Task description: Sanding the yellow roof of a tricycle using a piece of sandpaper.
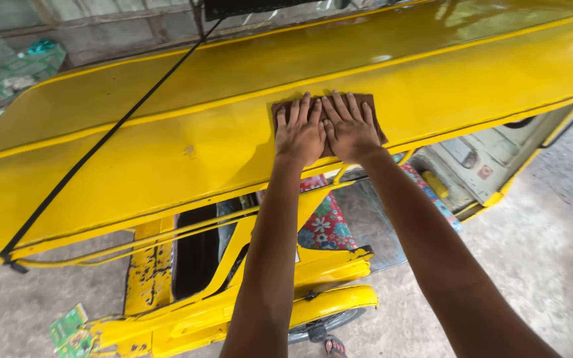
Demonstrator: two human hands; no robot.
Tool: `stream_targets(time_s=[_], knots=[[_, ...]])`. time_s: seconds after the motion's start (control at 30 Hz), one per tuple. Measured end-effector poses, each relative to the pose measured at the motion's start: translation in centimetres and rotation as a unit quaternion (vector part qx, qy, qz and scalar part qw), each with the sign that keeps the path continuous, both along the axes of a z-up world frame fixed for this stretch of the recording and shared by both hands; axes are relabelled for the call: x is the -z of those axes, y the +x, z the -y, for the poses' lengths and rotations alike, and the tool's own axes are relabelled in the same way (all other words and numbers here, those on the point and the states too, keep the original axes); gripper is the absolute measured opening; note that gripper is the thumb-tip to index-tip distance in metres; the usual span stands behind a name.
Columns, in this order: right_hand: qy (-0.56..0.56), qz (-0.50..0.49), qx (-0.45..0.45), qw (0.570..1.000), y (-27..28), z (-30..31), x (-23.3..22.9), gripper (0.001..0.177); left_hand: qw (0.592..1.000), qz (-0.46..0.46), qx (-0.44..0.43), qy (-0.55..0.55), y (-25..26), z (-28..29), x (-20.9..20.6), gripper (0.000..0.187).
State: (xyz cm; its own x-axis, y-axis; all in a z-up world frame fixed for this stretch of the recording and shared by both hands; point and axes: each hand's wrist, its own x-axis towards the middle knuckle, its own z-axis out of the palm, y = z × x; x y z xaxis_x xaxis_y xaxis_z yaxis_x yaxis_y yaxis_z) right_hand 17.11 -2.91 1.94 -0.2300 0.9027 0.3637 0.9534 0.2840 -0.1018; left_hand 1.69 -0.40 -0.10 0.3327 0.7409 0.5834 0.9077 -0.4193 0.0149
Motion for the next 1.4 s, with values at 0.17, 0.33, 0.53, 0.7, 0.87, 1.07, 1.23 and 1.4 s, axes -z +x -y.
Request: stream_targets(time_s=[0.17, 0.33, 0.53, 0.7, 0.87, 1.07, 1.23, 1.4], knots=[[0.004, 0.010, 0.023, 1.000, 3.3, -1.2, 0.3, 0.063, 0.999, -0.001, 0.034, 0.019, 3.0, -0.1, -1.0, 0.059], [-0.008, 0.010, 0.042, 0.999, 6.6, -4.6, -1.1, 0.064, 0.998, 0.039, 0.051, 0.014, 6.9, -4.0, -1.5, 0.052], [-0.030, 0.071, 0.056, 0.995, 10.0, -11.1, -3.2, 0.059, 0.997, 0.045, 0.067, -0.020, 9.9, -11.3, -3.2, 0.043], [-0.102, 0.035, 0.029, 0.994, 11.1, -19.1, -4.0, 0.061, 0.981, -0.004, 0.037, -0.188, 9.8, -16.9, -5.4, 0.047], [-0.179, 0.106, 0.042, 0.977, 8.8, -21.6, -7.8, 0.082, 0.984, 0.001, 0.017, -0.179, 9.9, -23.4, -4.3, 0.054], [-0.185, 0.135, -0.004, 0.973, 9.8, -26.9, -6.1, 0.084, 0.976, 0.002, -0.012, -0.217, 9.9, -25.6, -4.6, 0.058], [-0.205, 0.105, 0.010, 0.973, 9.7, -25.5, -6.7, 0.078, 0.972, 0.004, -0.024, -0.233, 9.9, -24.5, -4.9, 0.056], [-0.186, 0.121, 0.007, 0.975, 9.5, -21.2, -6.9, 0.083, 0.973, -0.013, -0.036, -0.229, 9.9, -20.0, -5.1, 0.061]])
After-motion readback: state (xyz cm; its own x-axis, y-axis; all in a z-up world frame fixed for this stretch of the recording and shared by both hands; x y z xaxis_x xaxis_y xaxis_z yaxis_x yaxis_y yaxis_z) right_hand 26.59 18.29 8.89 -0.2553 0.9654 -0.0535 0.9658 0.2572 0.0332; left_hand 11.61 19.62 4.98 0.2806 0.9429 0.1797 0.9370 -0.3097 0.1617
